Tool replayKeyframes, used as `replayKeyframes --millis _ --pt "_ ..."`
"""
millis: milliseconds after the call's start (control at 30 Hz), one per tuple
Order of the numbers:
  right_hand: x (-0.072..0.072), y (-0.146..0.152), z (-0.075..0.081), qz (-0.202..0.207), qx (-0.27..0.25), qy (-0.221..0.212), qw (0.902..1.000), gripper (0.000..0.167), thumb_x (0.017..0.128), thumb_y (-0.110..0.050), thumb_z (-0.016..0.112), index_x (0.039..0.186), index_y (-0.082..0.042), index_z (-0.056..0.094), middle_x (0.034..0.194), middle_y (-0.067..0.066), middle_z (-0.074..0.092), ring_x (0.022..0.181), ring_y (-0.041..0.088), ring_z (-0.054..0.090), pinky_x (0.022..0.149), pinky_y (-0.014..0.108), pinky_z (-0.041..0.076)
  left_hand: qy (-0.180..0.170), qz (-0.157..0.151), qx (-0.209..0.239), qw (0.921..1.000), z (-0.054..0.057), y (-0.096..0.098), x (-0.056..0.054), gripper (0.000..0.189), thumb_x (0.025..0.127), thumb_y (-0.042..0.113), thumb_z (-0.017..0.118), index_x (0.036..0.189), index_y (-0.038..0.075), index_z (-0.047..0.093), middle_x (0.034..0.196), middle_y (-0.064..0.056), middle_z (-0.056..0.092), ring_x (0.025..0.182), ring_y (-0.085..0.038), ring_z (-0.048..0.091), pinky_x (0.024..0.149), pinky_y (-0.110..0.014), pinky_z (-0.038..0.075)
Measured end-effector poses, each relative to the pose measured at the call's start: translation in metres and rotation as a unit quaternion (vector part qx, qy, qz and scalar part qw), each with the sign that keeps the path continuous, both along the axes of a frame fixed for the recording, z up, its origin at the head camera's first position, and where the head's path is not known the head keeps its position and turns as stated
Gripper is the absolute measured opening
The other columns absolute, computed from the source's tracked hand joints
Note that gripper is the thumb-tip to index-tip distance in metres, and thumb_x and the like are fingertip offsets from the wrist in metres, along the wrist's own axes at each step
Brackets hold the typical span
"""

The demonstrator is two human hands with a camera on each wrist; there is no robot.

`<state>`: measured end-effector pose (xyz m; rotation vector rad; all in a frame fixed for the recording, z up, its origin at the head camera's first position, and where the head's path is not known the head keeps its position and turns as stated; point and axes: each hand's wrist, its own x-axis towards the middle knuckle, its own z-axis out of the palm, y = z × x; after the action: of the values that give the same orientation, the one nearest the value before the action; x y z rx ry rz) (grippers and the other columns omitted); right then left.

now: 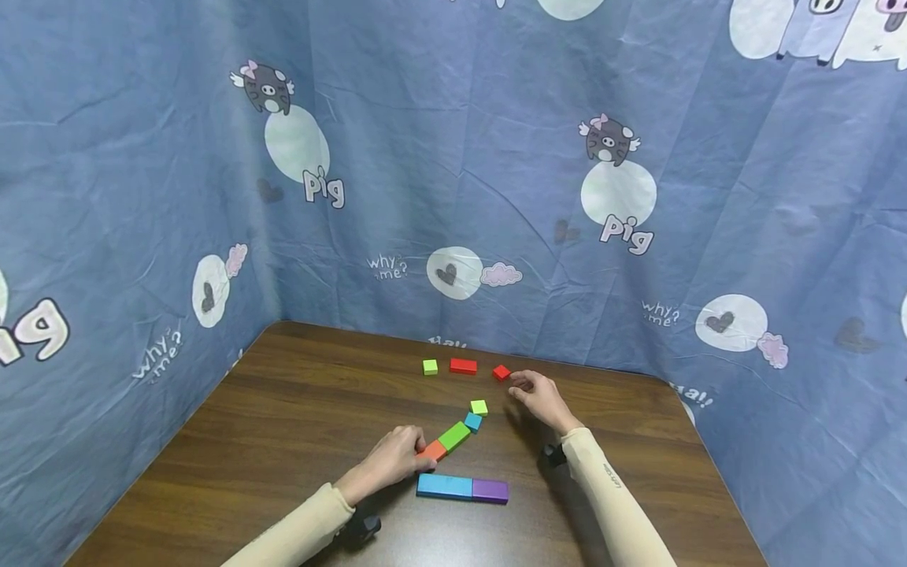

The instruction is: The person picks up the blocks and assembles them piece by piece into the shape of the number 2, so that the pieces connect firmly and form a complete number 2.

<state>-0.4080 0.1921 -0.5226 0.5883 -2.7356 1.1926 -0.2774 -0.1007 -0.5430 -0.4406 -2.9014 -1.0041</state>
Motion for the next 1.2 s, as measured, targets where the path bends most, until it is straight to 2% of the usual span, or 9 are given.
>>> replayKeyframes --millis 533,767,1200 --pt "-0.009 -0.004 0.000 -0.049 -0.005 0.022 0.9985 0.038 0.087 -0.016 0.071 0.120 0.001 0.061 0.107 0.015 0.068 0.097 0.028 0.064 0.086 0.044 0.050 0.003 -0.001 0.000 1.0000 -0.002 -0.001 -0.001 0.029 0.074 0.024 0.083 0.074 0.008 0.058 0.068 0.004 0.049 0.058 -0.007 0.040 0.050 -0.022 0.032" --pt "-0.015 -0.007 -0.003 -0.079 -0.012 0.002 0.9968 0.039 0.087 -0.018 0.071 0.121 0.000 0.061 0.110 0.016 0.066 0.100 0.031 0.064 0.089 0.046 0.048 -0.017 0.003 0.001 0.9999 -0.002 0.000 -0.002 0.029 0.075 0.025 0.082 0.077 0.007 0.060 0.069 0.003 0.050 0.059 -0.008 0.041 0.051 -0.022 0.031" --pt "-0.024 -0.013 -0.015 -0.094 -0.026 -0.025 0.9949 0.042 0.087 -0.020 0.071 0.121 0.001 0.060 0.110 0.017 0.066 0.100 0.031 0.063 0.089 0.046 0.048 -0.007 -0.005 0.004 1.0000 -0.001 -0.001 -0.001 0.029 0.075 0.024 0.082 0.077 0.006 0.060 0.070 0.000 0.054 0.058 -0.007 0.041 0.050 -0.021 0.032"
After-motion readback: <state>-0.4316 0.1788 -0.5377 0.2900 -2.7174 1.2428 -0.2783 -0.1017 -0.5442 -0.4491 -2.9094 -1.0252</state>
